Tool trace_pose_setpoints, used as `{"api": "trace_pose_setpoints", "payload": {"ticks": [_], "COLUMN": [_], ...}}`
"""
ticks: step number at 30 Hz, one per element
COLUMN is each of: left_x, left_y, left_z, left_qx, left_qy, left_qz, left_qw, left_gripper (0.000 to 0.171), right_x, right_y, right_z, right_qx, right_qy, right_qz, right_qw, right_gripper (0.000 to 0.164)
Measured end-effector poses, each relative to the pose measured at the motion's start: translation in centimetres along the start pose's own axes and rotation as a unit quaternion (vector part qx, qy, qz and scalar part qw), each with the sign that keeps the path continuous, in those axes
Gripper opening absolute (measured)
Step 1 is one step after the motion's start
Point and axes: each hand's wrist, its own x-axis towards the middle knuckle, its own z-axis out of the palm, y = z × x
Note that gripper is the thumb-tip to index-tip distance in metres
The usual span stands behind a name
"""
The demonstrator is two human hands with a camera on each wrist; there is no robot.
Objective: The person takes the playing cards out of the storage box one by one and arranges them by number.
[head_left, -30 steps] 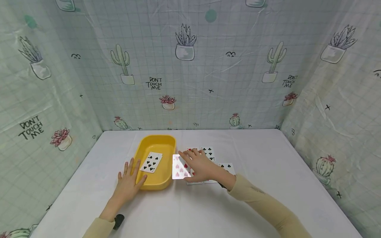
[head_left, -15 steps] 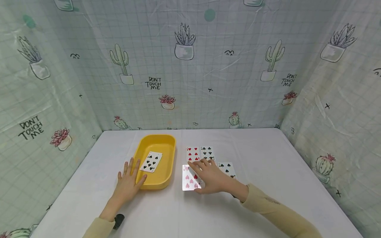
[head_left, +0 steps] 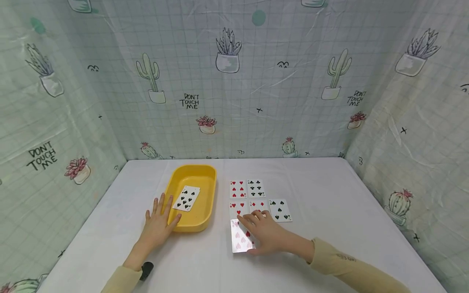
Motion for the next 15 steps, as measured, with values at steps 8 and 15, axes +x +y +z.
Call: {"api": "trace_pose_setpoints", "payload": {"ticks": [8, 15], "left_x": [0.1, 0.1], "left_y": [-0.1, -0.2], "left_z": [0.0, -0.1], "left_qx": [0.002, -0.005], "left_qy": [0.004, -0.008], "left_qz": [0.001, -0.002], "left_qw": [1.0, 1.0], "left_gripper": [0.071, 0.071], "right_x": [-0.6, -0.8], "right_y": [-0.7, -1.3], "right_z": [0.7, 1.3], "right_qx": [0.028, 0.041], "right_qy": [-0.045, -0.05], "right_qz": [0.006, -0.002], "right_qw": [0.999, 0.998], "right_gripper": [0.087, 0.085]}}
